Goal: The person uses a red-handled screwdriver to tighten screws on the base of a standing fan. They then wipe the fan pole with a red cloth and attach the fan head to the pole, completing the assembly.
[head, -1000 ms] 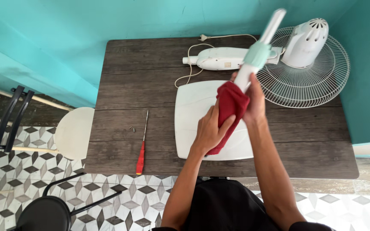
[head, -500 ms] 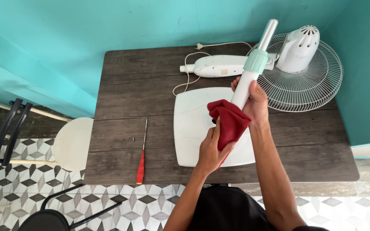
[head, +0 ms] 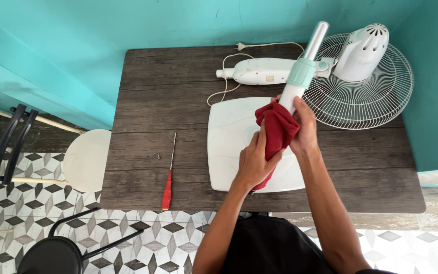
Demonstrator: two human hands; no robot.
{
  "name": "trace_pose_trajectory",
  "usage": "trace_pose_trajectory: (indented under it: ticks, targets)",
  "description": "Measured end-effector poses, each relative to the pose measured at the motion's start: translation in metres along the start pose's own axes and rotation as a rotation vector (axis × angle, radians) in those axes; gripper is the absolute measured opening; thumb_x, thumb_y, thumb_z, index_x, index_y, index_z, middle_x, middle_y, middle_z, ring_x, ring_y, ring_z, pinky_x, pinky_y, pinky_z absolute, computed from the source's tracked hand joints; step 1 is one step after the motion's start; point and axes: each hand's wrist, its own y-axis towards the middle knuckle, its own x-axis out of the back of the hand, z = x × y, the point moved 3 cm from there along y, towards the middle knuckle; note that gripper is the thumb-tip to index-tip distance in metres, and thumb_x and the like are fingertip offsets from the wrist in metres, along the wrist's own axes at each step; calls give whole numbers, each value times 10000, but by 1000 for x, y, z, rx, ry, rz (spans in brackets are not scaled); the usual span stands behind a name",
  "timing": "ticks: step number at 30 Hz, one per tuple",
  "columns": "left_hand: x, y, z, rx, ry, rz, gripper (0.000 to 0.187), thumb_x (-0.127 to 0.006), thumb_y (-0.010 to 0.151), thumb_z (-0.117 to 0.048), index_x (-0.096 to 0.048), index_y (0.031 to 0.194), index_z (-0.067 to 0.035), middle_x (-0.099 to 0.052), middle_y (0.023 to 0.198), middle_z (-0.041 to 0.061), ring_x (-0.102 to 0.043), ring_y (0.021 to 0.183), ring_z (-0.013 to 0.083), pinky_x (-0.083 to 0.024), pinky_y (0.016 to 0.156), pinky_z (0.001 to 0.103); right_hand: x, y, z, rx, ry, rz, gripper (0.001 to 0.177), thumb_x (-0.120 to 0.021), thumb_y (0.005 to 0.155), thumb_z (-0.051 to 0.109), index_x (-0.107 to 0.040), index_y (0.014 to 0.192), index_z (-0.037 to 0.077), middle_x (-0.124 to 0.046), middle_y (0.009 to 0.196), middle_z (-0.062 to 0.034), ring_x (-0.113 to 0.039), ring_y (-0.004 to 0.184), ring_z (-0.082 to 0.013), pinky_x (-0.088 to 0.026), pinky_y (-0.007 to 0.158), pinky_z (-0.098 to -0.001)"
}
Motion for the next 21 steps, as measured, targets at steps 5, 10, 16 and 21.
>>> trace_pose_trajectory:
  ticks: [5,10,16,21]
  targets:
    - [-12,-21,0,-96,-47,-83,930,-756,901,-311,-249,1620,-9,-634,1214,231,-729,918,355,-623,740,421,7,7,26,164,-135,-6,418,-526,1106,235,-531,1344,-109,-671,1206,-220,-673,1134,-283,-571,1028,-452]
    - [-17,-40,16,-139,55,-128,854,-781,908,-329,-350,1573,-11,-672,1114,185,-738,835,285,-618,677,372,10,16,55,279,-80,5,420,-532,1103,232,-493,1379,-83,-641,1195,-174,-669,1191,-284,-570,1121,-470]
    - [-19,-26,17,-115,96,-105,856,-770,912,-316,-343,1567,32,-660,1067,202,-718,757,286,-597,604,370,-1,12,38,230,-133,-13,390,-508,1111,252,-515,1322,-76,-650,1168,-179,-673,1163,-281,-585,1080,-450]
    - [-4,4,6,-160,107,-164,837,-760,928,-325,-343,1567,18,-654,1080,208,-716,769,291,-595,604,370,-16,-2,19,101,-41,94,391,-470,1102,250,-507,1311,-79,-661,1264,-250,-700,1100,-292,-613,980,-422]
